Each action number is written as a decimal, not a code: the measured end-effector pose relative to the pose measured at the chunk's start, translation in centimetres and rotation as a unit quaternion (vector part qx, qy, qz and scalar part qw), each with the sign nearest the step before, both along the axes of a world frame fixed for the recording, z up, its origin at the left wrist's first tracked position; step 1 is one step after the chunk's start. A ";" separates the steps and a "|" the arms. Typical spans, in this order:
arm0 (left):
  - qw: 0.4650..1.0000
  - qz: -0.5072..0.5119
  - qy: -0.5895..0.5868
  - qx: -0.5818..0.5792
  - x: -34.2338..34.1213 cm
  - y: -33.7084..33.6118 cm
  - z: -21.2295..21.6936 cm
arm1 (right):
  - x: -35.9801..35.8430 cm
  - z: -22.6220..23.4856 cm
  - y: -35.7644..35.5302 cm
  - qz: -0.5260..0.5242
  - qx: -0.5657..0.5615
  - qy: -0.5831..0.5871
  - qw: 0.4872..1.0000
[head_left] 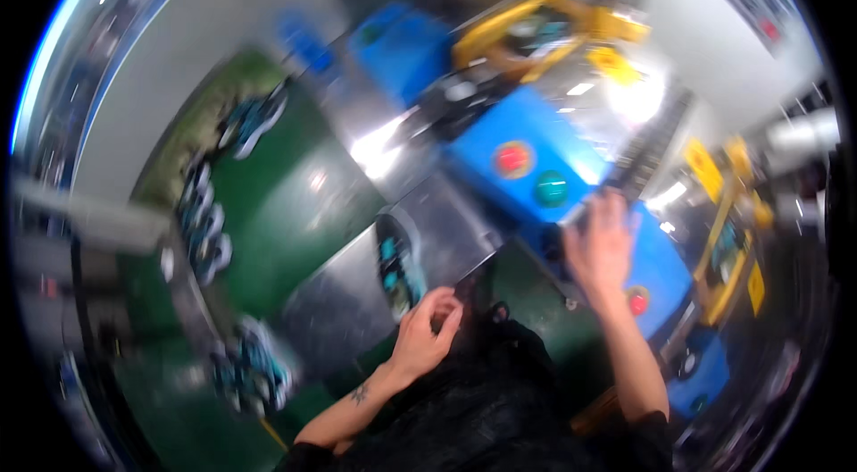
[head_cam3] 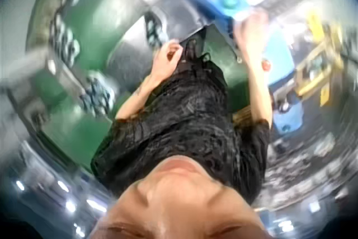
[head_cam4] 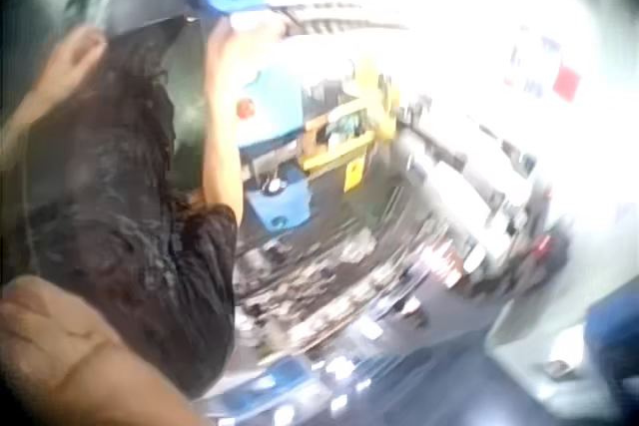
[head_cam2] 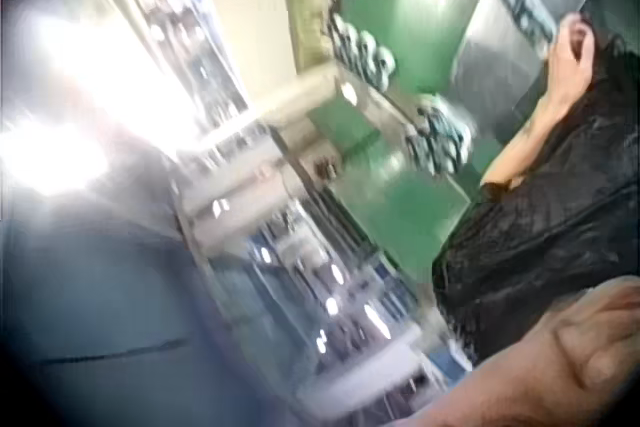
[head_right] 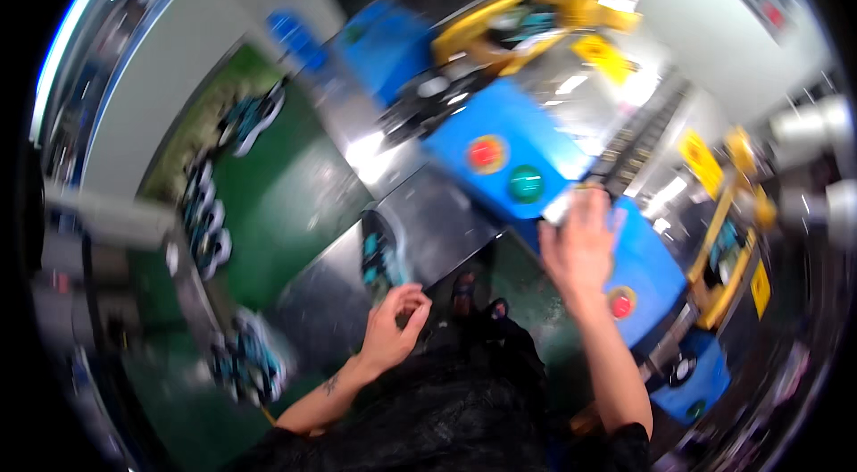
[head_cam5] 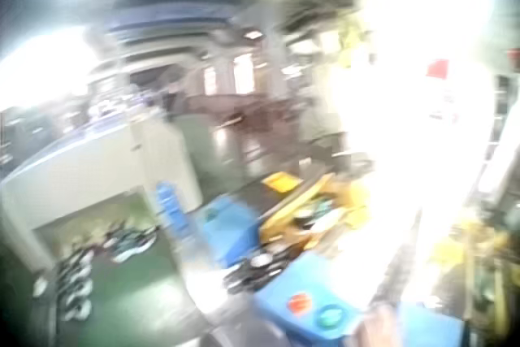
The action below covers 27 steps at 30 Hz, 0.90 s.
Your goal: The person places sneaker uppers into a lasting machine, operates the pneumatic presses by hand, and then removes the processed shoes to place them on a rack.
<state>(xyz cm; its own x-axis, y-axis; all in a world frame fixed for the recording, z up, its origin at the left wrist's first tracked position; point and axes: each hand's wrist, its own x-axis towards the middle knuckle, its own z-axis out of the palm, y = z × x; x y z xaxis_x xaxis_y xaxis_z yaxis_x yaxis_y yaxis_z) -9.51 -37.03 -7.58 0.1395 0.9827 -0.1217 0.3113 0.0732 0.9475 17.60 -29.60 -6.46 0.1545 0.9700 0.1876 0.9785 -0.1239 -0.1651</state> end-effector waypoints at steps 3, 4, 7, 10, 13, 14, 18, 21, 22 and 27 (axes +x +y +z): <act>0.991 0.132 0.017 -0.011 -4.4 -5.0 -1.3 | -3.0 -0.7 -3.7 0.044 0.280 0.194 0.939; 0.984 0.171 0.022 -0.053 -6.1 -7.3 -1.2 | -7.2 -1.0 -6.0 0.055 0.289 0.304 0.906; 0.967 0.217 0.040 -0.127 -8.5 -8.9 -1.6 | -17.2 -2.5 -10.0 0.239 -0.003 0.457 0.857; 0.958 0.221 0.036 -0.181 -11.6 -7.3 -4.6 | -24.4 -1.0 -15.8 0.285 -0.046 0.511 0.809; 0.941 0.216 0.248 -0.085 -12.7 -4.0 -11.9 | -27.0 -4.5 -17.2 0.113 -0.084 0.613 0.778; 0.963 0.215 0.148 -0.061 -13.5 -3.7 -14.1 | -27.7 -3.6 -16.2 0.104 -0.053 0.594 0.796; 0.975 0.203 -0.062 -0.058 -16.9 -2.0 -17.1 | -30.2 -3.5 -10.9 0.101 0.008 0.580 0.808; 0.865 0.195 -0.383 -0.259 -29.0 -5.2 -13.5 | -37.2 -2.8 -8.5 0.100 -0.049 0.446 0.888; 0.841 0.234 -0.424 -0.242 -33.7 -6.9 -12.4 | -41.0 -1.9 -7.8 0.101 -0.155 0.370 0.910; 0.906 0.406 -0.033 -0.112 -47.5 -13.1 -11.9 | -54.0 -5.7 -2.9 0.106 -0.319 0.458 0.823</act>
<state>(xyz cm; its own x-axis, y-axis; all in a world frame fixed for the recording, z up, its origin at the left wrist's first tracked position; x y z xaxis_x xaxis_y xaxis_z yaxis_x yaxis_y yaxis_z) -57.04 -50.12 -19.49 -0.6050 0.7154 -0.3495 0.0108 0.4462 0.8949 -36.43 -32.52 -12.20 -0.2379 0.8496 -0.4707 0.4910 -0.3130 -0.8130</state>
